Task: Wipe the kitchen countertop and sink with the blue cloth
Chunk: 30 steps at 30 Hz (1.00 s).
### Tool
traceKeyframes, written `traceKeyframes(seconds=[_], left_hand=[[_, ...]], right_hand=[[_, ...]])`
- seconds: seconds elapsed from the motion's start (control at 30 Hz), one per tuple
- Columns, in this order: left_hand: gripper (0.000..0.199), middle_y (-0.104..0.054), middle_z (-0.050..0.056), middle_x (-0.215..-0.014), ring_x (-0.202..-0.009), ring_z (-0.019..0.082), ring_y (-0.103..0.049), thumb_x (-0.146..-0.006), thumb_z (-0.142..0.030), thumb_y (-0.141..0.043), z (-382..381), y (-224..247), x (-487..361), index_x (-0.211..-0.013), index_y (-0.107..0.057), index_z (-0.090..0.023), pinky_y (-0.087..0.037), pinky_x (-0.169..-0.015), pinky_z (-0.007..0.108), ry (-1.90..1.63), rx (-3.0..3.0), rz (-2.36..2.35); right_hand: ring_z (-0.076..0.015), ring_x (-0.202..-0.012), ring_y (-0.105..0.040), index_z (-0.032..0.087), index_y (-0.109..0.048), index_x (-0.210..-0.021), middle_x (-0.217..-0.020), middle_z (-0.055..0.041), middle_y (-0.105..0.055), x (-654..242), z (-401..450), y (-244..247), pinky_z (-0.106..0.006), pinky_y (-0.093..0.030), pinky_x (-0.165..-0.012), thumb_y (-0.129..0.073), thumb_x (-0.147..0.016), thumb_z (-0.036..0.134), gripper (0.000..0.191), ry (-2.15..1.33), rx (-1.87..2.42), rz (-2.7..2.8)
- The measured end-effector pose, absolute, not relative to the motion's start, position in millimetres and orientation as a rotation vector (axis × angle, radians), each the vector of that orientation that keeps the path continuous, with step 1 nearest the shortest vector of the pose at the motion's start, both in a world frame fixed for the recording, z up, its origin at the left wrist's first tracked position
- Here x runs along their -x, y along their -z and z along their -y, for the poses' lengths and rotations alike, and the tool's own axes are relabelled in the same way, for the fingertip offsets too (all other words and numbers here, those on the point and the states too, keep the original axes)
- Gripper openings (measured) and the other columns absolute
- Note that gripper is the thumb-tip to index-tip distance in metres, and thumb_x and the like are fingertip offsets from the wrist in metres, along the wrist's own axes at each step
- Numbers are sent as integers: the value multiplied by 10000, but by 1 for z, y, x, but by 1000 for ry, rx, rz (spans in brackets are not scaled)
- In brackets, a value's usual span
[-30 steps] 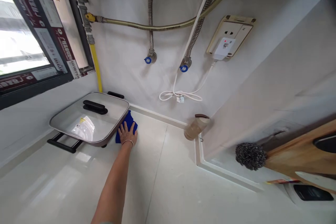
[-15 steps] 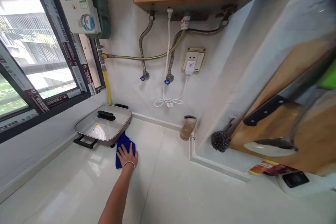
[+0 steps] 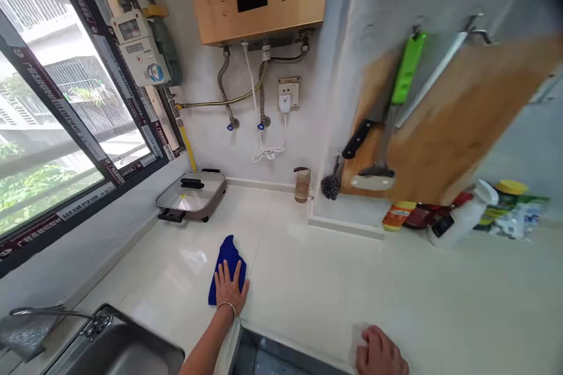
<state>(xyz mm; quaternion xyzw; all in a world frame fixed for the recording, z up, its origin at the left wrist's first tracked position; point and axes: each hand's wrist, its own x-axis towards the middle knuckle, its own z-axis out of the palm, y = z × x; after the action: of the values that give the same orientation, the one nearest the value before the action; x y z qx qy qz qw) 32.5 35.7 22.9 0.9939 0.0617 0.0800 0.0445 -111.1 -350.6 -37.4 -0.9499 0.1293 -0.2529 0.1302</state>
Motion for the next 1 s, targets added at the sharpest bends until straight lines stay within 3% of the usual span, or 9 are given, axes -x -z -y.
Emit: traceKeyframes(seconds=[0.2, 0.37, 0.57, 0.73, 1.0], left_hand=[[637, -242, 100, -1623, -1490, 359, -179, -904, -499, -434, -9, -29, 35, -1493, -287, -304, -248, -1183, 564, -157, -3066, -8], [605, -223, 107, -1624, -1488, 362, -178, -919, -476, -427, 32, -30, 54, -1488, -295, -317, -248, -1187, 577, -85, -3043, 207], [655, -64, 96, -1647, -1497, 361, -112, -934, -464, -429, 109, -16, 69, -1511, -133, -376, -276, -1178, 601, -101, -2854, 817], [676, 86, 63, -1640, -1495, 382, -114, -932, -488, -427, 192, -10, 62, -1506, -76, -419, -285, -1166, 642, -45, -2646, 1146], [575, 19, -1, -1652, -1505, 358, -88, -936, -520, -391, 254, -23, -1, -1480, -216, -459, -220, -1195, 648, 149, -2503, 1167]], right_hand=[[-241, -940, -550, 199, -559, -967, -1118, -95, -624, 114, 346, 12, -366, -389, -738, -472, -813, 149, 185, 797, 2810, -319], [-181, -851, -525, 207, -552, -909, -971, -42, -607, 114, 382, 14, -324, -356, -738, -455, -803, 112, 173, 724, 2747, -73], [-176, -775, -478, 206, -494, -837, -866, -31, -560, 115, 418, 21, -319, -322, -705, -425, -835, 128, 104, 774, 2683, -221], [-187, -786, -468, 213, -480, -824, -829, -28, -542, 110, 411, 18, -326, -320, -714, -442, -832, 132, 90, 784, 2713, -304], [-188, -785, -486, 222, -467, -832, -819, -20, -537, 107, 410, 15, -331, -344, -727, -434, -816, 105, 122, 760, 2732, -348]])
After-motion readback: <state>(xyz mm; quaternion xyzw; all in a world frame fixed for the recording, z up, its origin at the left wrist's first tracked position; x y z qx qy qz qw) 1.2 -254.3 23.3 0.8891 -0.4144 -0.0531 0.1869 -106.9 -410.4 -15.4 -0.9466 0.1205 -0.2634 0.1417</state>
